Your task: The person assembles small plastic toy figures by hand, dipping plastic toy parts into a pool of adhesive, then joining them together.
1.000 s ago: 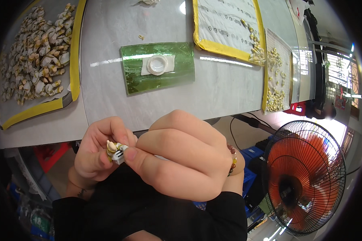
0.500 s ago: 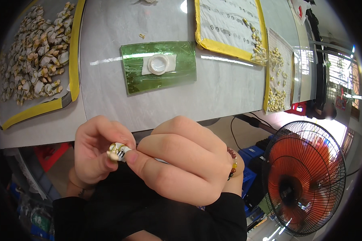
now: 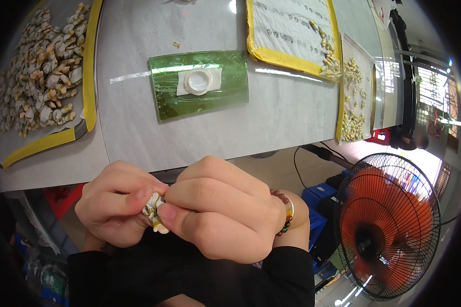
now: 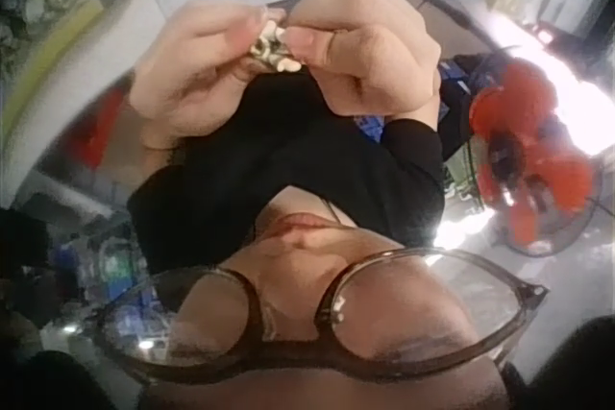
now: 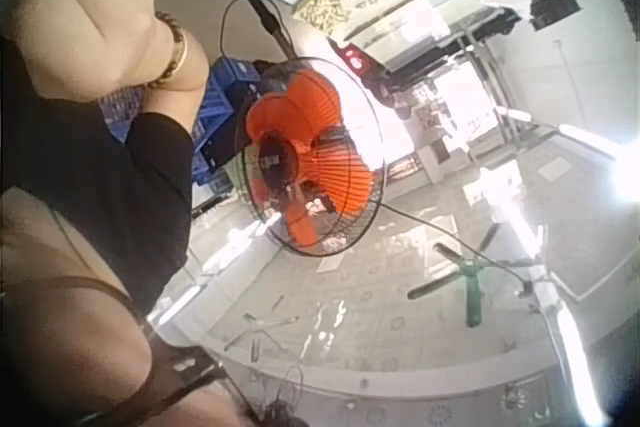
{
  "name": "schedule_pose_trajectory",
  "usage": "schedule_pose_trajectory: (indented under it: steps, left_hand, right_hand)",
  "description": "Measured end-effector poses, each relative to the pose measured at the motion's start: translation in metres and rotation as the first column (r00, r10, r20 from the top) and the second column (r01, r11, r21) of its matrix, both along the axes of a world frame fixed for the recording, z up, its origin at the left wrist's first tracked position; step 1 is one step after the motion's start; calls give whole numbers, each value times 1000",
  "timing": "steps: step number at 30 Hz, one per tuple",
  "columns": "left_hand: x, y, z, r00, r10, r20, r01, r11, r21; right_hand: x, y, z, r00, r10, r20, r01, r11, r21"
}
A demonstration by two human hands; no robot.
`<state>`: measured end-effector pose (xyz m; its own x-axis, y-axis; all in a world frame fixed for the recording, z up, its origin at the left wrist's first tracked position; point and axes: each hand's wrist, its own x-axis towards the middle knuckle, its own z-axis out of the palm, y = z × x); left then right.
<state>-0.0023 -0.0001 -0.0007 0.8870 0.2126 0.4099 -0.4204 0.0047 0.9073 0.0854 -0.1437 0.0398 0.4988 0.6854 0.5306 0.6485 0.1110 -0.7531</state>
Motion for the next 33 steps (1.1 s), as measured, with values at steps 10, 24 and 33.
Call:
schedule_pose_trajectory:
  steps: [10,24,33]
  left_hand:
    - [1,2,2,998,-33,-46,31,999,-32]
    - [-1,-9,-8,963,-269,24,246,837,-489]
    - [5,-3,-9,963,-241,121,267,916,-300]
  right_hand:
    - [-3,-4,-3,997,-52,-62,52,999,1]
    - [-12,-11,-13,983,-152,-103,153,988,-6]
    - [-14,-10,-21,988,-124,-89,134,984,116]
